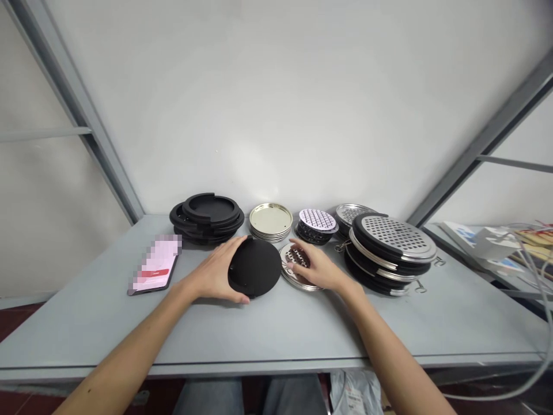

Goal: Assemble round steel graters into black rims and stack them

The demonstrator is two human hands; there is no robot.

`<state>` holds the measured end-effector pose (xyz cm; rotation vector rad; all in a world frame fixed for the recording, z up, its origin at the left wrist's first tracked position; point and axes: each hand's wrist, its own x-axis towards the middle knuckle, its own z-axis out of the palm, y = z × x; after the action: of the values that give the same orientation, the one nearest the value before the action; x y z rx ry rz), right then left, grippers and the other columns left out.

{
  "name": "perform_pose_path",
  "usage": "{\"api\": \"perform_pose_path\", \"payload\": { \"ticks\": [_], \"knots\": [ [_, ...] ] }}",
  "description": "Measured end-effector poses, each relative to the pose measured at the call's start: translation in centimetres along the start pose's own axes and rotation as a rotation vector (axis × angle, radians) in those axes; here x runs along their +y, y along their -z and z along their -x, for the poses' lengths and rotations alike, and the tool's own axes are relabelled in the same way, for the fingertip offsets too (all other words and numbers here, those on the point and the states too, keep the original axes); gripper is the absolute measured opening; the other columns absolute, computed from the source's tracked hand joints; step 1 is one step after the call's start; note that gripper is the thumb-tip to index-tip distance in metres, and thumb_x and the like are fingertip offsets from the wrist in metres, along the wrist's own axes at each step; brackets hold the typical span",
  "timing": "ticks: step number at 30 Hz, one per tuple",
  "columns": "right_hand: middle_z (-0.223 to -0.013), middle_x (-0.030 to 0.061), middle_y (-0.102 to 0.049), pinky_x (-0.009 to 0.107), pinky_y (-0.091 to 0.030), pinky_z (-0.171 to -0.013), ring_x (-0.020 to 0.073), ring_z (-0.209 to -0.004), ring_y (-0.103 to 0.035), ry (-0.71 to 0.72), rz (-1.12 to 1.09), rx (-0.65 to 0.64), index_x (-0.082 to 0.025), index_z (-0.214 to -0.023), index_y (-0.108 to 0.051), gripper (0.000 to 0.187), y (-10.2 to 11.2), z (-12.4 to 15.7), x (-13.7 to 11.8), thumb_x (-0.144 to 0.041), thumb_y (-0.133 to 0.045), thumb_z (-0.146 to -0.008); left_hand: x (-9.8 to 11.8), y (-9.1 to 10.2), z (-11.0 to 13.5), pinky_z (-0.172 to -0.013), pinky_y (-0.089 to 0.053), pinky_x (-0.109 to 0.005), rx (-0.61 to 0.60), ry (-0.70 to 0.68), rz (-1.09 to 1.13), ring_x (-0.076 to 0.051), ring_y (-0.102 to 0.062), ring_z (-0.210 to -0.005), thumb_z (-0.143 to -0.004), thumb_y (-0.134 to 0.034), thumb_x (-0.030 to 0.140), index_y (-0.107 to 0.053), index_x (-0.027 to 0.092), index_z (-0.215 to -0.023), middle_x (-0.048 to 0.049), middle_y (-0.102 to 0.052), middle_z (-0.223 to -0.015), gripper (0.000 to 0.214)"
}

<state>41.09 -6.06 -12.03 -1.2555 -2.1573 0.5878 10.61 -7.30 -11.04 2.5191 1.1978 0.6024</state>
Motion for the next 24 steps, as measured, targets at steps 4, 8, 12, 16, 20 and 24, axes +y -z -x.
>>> {"api": "perform_pose_path", "payload": {
  "ticks": [4, 8, 12, 16, 20, 24],
  "knots": [
    [-0.144, 0.0173, -0.042, 0.050, -0.032, -0.110, 0.0356, -0.134, -0.038, 0.060, 0.158, -0.118, -0.018, -0.142, -0.040, 0.101, -0.3, 0.3, 0.6, -0.058, -0.079, -0.058, -0.4, 1.1, 0.4, -0.114, -0.027, -0.051, 0.017, 0.018, 0.046, -0.039, -0.027, -0.139, -0.050, -0.085, 0.054, -0.016, 0.024, -0.150, -0.0122, -0.023, -0.155, 0.126],
    [-0.151, 0.0199, -0.031, 0.048, -0.033, -0.110, 0.0357, -0.138, -0.033, -0.006, 0.168, -0.140, -0.015, -0.150, -0.024, 0.109, -0.7, 0.6, 0.2, -0.047, -0.079, -0.060, -0.6, 1.4, 0.6, -0.115, -0.026, -0.050, -0.037, -0.006, 0.156, -0.038, -0.029, -0.139, -0.051, -0.085, 0.054, -0.015, 0.025, -0.151, -0.0120, -0.023, -0.155, 0.125],
    [-0.138, 0.0152, -0.052, 0.044, -0.047, -0.096, 0.0316, -0.116, -0.058, 0.013, 0.140, -0.087, -0.021, -0.151, -0.020, 0.101, 0.1, 0.7, -0.3, -0.028, -0.073, -0.065, -0.7, 1.3, 0.7, -0.114, -0.029, -0.048, -0.107, -0.024, 0.291, -0.037, -0.033, -0.138, -0.053, -0.085, 0.054, -0.016, 0.024, -0.151, -0.0123, -0.028, -0.154, 0.124],
    [-0.123, 0.0095, -0.065, 0.036, -0.054, -0.084, 0.0235, -0.093, -0.068, 0.040, 0.079, 0.067, -0.021, -0.144, -0.036, 0.074, 1.0, 0.7, -0.6, -0.022, -0.062, -0.074, -0.8, 0.7, 0.6, -0.113, -0.028, -0.048, -0.117, -0.003, 0.240, -0.038, -0.031, -0.138, -0.051, -0.085, 0.057, -0.022, 0.025, -0.149, -0.0114, -0.028, -0.154, 0.121],
    [-0.111, 0.0065, -0.071, 0.033, -0.054, -0.083, 0.0226, -0.092, -0.069, 0.129, 0.120, 0.280, -0.020, -0.119, -0.063, 0.042, 0.7, 0.8, -0.9, -0.022, -0.060, -0.076, -0.8, -0.3, 0.5, -0.114, -0.026, -0.049, -0.122, 0.052, 0.161, -0.038, -0.027, -0.140, -0.050, -0.083, 0.061, -0.025, 0.026, -0.149, -0.0109, -0.024, -0.156, 0.120],
    [-0.111, 0.0063, -0.071, 0.033, -0.054, -0.087, 0.0224, -0.099, -0.068, 0.332, 0.091, 0.260, -0.020, -0.110, -0.067, 0.035, -0.6, 0.9, -1.8, -0.019, -0.058, -0.076, -0.6, -1.3, 0.5, -0.115, -0.025, -0.051, -0.142, 0.078, 0.095, -0.040, -0.022, -0.142, -0.048, -0.083, 0.062, -0.022, 0.026, -0.150, -0.0115, -0.018, -0.158, 0.124]
  ]
}}
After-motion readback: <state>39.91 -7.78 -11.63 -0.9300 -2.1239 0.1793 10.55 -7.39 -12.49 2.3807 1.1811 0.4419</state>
